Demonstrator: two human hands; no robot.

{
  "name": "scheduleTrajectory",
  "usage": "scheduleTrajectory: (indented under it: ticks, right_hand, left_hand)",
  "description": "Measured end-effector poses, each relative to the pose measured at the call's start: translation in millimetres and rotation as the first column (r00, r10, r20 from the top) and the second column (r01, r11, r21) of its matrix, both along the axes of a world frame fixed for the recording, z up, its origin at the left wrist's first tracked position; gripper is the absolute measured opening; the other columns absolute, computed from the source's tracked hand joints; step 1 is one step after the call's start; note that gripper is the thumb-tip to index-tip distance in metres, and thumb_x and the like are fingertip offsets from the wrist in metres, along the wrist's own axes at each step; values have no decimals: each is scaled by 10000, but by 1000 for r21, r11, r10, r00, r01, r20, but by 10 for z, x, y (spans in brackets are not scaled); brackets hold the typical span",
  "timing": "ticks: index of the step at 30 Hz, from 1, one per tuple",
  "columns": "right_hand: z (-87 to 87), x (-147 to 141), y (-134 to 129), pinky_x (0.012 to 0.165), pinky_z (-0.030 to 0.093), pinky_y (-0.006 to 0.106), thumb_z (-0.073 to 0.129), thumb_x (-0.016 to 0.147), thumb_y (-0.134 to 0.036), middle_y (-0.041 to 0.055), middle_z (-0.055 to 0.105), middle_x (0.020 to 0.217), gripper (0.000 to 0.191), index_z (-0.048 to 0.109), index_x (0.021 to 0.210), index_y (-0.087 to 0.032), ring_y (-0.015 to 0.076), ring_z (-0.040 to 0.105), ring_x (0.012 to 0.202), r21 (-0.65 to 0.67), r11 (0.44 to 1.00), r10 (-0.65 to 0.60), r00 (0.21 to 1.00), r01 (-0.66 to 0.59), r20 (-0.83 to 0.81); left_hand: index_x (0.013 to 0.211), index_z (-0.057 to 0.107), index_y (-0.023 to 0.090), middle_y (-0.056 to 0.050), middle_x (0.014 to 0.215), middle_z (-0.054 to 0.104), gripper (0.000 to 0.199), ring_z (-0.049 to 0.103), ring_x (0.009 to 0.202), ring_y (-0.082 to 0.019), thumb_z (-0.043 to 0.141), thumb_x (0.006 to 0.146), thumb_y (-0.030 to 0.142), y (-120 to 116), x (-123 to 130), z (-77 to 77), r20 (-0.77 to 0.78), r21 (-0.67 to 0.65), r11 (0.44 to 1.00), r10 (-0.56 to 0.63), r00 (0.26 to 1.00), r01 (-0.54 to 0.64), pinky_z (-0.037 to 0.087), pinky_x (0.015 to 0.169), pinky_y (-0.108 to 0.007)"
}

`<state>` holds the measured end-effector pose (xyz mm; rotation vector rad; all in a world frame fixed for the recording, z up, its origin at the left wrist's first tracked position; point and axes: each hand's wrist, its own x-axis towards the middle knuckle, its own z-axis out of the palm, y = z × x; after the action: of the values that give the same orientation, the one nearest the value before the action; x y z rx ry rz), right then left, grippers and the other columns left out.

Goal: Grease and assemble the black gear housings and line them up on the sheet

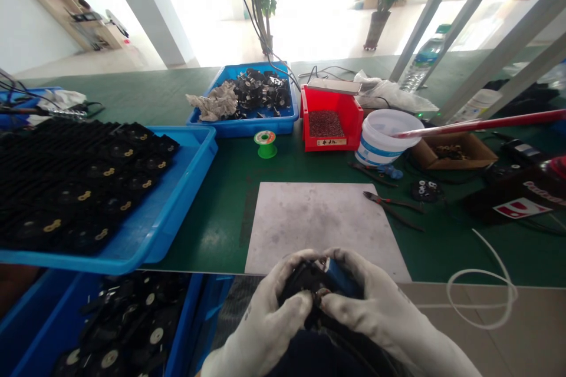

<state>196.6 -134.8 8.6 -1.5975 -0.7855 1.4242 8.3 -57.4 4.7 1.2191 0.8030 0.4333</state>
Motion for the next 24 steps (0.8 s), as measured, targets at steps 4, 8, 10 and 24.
scheduleTrajectory:
  ticks: [4, 8, 10, 24]
  right_hand:
    - [127, -102, 36, 777, 507, 306, 709, 700, -358, 15, 732, 930, 364, 695, 1021, -188, 232, 656, 896, -56, 998, -33, 997, 29, -69]
    - [169, -185, 38, 851, 508, 336, 713, 651, -313, 22, 743, 973, 414, 703, 1044, -187, 257, 666, 960, -36, 995, -99, 987, 95, -123]
    - [151, -207, 24, 886, 509, 339, 743, 645, -296, 29, 747, 1019, 427, 703, 1056, -190, 262, 668, 1007, -19, 993, -116, 979, 115, -168]
    - [-129, -163, 154, 971, 577, 365, 725, 878, -376, 67, 739, 1141, 367, 676, 1203, -211, 258, 708, 1083, 197, 979, 56, 996, -41, -68]
  left_hand:
    - [1375, 640, 252, -68, 1357, 715, 580, 654, 1294, -301, 806, 822, 316, -48, 5, 17, 46, 7, 1000, -30, 999, 29, 534, 1082, -338]
    - [1316, 669, 221, -81, 1275, 747, 641, 715, 1168, -300, 903, 723, 287, -97, 49, -16, 44, -19, 1000, 18, 999, -17, 589, 987, -331]
    - [1310, 689, 209, -88, 1295, 742, 617, 714, 1185, -305, 886, 726, 245, -113, 61, -28, 68, 2, 1000, 27, 997, -27, 585, 1015, -347]
    - [1275, 689, 171, -126, 1270, 749, 527, 715, 1190, -305, 856, 842, 420, -9, 113, 81, 80, -114, 986, 130, 988, -120, 591, 1030, -357]
